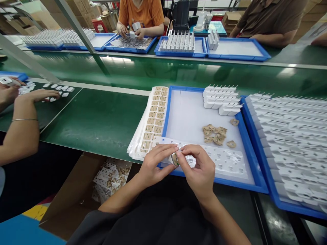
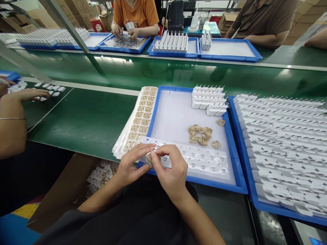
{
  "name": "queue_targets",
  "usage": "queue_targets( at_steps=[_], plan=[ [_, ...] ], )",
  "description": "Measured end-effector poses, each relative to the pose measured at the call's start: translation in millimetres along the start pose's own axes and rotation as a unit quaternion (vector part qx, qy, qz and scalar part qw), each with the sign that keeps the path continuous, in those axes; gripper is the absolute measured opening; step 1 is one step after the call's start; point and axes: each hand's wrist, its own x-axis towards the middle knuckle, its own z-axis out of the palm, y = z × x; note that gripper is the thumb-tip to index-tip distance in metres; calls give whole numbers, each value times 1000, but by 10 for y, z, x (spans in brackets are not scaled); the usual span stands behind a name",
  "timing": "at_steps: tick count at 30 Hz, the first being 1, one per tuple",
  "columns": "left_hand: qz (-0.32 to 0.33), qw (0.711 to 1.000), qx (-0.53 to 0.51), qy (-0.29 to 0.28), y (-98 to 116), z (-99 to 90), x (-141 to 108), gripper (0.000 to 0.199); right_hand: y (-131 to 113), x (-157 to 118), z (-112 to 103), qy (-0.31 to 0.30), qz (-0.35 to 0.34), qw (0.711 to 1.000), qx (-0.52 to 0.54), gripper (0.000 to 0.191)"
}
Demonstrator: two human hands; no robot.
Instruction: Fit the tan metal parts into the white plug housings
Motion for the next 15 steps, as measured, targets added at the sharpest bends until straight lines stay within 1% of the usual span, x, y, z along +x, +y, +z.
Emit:
queue_targets(
  at_steps=[2, 3, 4, 7, 8, 9, 12, 15],
  plan=[
    [-1, 1000, -4, 16, 0, 12, -19, 48, 22, 13, -3, 31, -18, 999, -22, 16],
    [-5, 1000, -9, 28, 0, 20, -29, 49, 33, 23, -11, 34, -8, 999, -11, 21],
    [-10, 999, -16, 39, -1, 29, -39, 50, 44, 32, -21, 20, 10, 1000, 14, 26],
    [-16, 997, -42, 64, -17, 68, -64, 51, 60, 40, -41, -89, 54, 990, 99, 32],
    [-17, 996, -50, 70, -27, 84, -72, 51, 61, 31, -38, -115, 58, 985, 119, 32],
    [-17, 995, -58, 76, -38, 99, -82, 51, 60, 17, -29, -125, 63, 981, 136, 32],
    [-21, 993, -72, 94, -67, 134, -113, 54, 60, -34, 12, -103, 85, 969, 207, 27],
    [-6, 991, -78, 106, -76, 134, -138, 60, 76, -61, 41, -94, 97, 957, 255, 28]
  ],
)
